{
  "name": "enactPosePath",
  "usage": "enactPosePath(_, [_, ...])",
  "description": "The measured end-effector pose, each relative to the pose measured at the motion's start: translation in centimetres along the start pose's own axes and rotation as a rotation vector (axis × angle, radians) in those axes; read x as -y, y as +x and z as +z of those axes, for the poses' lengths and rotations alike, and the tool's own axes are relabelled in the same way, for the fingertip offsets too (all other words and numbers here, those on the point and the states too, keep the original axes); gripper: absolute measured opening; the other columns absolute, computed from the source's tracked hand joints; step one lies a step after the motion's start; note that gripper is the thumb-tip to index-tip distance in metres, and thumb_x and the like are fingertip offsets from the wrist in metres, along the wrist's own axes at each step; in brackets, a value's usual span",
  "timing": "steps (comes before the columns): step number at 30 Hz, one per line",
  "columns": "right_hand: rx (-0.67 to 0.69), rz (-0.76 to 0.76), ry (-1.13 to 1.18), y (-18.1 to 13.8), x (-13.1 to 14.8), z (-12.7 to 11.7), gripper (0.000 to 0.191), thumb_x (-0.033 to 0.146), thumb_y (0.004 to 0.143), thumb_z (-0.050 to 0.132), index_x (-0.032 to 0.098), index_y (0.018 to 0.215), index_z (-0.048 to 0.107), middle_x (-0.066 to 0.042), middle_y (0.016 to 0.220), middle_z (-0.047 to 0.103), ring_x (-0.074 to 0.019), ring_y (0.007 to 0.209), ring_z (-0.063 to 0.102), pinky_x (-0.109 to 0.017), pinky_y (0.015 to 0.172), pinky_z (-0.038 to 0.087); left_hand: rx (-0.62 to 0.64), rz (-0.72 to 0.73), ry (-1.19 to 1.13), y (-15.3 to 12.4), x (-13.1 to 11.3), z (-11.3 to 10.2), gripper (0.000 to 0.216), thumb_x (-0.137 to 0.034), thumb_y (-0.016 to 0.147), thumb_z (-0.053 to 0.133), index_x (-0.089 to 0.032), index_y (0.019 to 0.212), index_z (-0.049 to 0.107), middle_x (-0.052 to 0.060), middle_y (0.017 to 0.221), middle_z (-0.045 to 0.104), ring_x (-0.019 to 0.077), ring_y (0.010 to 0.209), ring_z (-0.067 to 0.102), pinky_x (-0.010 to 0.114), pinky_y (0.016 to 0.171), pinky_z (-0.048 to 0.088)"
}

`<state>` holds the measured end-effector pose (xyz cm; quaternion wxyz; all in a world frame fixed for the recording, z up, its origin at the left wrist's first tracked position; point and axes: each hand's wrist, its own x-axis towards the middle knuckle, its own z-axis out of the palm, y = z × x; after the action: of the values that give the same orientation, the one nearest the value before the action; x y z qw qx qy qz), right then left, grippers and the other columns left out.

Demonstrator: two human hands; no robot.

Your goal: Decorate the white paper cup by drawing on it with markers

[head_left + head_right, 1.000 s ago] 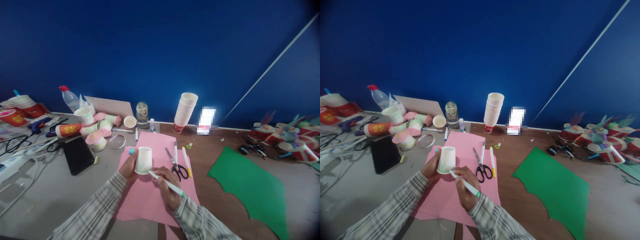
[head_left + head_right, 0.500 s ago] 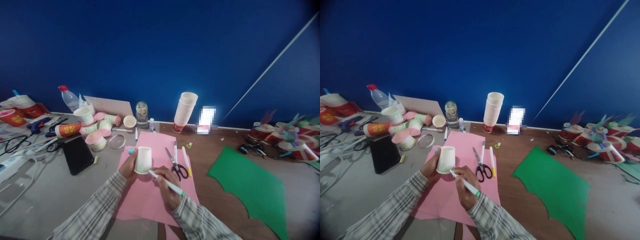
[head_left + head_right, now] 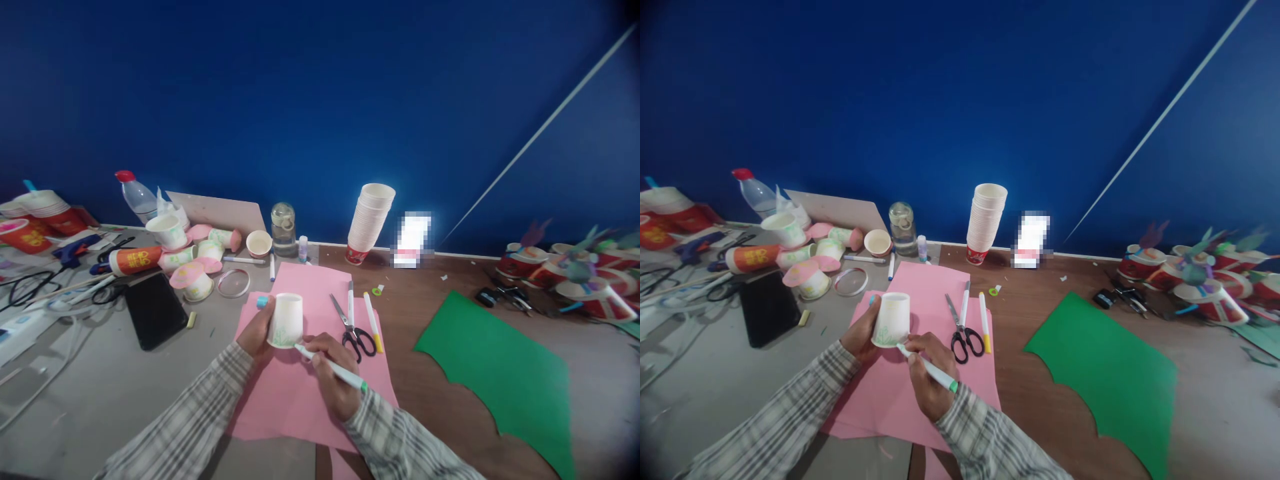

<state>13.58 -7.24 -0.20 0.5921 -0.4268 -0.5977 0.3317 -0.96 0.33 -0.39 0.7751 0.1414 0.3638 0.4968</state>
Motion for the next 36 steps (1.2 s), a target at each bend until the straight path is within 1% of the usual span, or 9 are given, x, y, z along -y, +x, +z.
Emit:
enactPosePath(3, [-0.015,0.031,0.019,0.06,0.16,-0.21,0.018,0.018,0.074,0.049,0.023,0.077,0.066,-0.003,0.074,0.071,-0.0206,0.064,0.066,-0.028,0.057,0.052,-0.007,-0.009,0.015,-0.05,-0.04,0.05,0.047,-0.05,0.071,0.044,-0.007,0.078,0.063,0.012,0.053,0.065,0.0261,0.052,0.063,0.036,0.049,0.054])
enactPosePath(7, [0.018,0.038,0.065,-0.08,-0.14,-0.21,0.018,0.018,0.073,0.049,0.023,0.076,0.066,-0.003,0.074,0.07,-0.0232,0.076,0.067,-0.031,0.066,0.053,-0.002,-0.005,0.018,-0.08,-0.05,0.04,0.048,-0.05,0.071,0.043,-0.007,0.08,0.063,0.012,0.053,0.065,0.0264,0.052,0.063,0.036,0.049,0.054])
enactPosePath(10, [0.023,0.029,0.074,-0.2,-0.44,-0.02,0.019,0.015,0.072,0.049,0.023,0.075,0.066,-0.002,0.071,0.069,-0.0242,0.08,0.067,-0.033,0.07,0.053,-0.014,0.007,0.021,-0.04,-0.01,0.01,0.045,-0.048,0.072,0.044,-0.007,0.077,0.062,0.012,0.051,0.065,0.0257,0.052,0.062,0.036,0.05,0.054])
enactPosePath(14, [0.03,0.021,0.043,-0.16,-0.38,0.05,0.019,0.013,0.071,0.049,0.023,0.073,0.066,-0.002,0.068,0.068,-0.0244,0.08,0.067,-0.031,0.067,0.053,-0.001,-0.007,0.034,-0.02,0.05,0.0,0.045,-0.049,0.071,0.044,-0.007,0.076,0.062,0.012,0.052,0.065,0.0267,0.053,0.063,0.036,0.049,0.054])
enactPosePath(19, [-0.021,0.053,0.041,0.15,0.31,-0.26,0.018,0.018,0.075,0.048,0.022,0.076,0.066,-0.002,0.069,0.069,-0.0206,0.065,0.067,-0.028,0.058,0.052,0.022,-0.004,0.032,-0.2,0.03,0.06,0.048,-0.05,0.069,0.046,-0.006,0.079,0.062,0.015,0.057,0.068,0.0269,0.053,0.063,0.035,0.048,0.053])
enactPosePath(24, [0.012,0.039,0.091,0.23,0.42,-0.38,0.018,0.019,0.074,0.049,0.021,0.073,0.067,-0.002,0.066,0.068,-0.0244,0.077,0.068,-0.031,0.065,0.053,0.031,-0.013,0.027,-0.27,-0.08,0.08,0.047,-0.05,0.069,0.046,-0.007,0.079,0.063,0.013,0.056,0.068,0.0254,0.051,0.063,0.036,0.049,0.054])
enactPosePath(29, [0.029,0.051,0.081,0.03,-0.09,-0.18,0.02,0.014,0.071,0.049,0.022,0.072,0.067,-0.001,0.066,0.069,-0.0244,0.08,0.068,-0.031,0.067,0.053,0.034,-0.016,0.053,-0.32,-0.13,0.19,0.049,-0.051,0.07,0.044,-0.006,0.076,0.063,0.013,0.054,0.067,0.0236,0.047,0.061,0.037,0.05,0.054])
enactPosePath(33, [0.026,0.047,0.078,0.05,-0.22,-0.11,0.021,0.013,0.07,0.049,0.022,0.071,0.067,-0.001,0.066,0.068,-0.0244,0.08,0.067,-0.031,0.066,0.053,0.039,-0.012,0.045,-0.43,-0.18,0.37,0.047,-0.05,0.071,0.043,-0.006,0.075,0.063,0.013,0.053,0.067,0.0221,0.045,0.06,0.033,0.044,0.052])
enactPosePath(36, [0.013,0.054,0.062,0.11,0.02,-0.18,0.018,0.016,0.072,0.049,0.022,0.073,0.067,-0.002,0.068,0.069,-0.0223,0.071,0.067,-0.029,0.061,0.052,0.04,-0.013,0.04,-0.45,-0.22,0.34,0.048,-0.05,0.07,0.045,-0.006,0.075,0.063,0.013,0.054,0.068,0.0231,0.047,0.061,0.033,0.044,0.052])
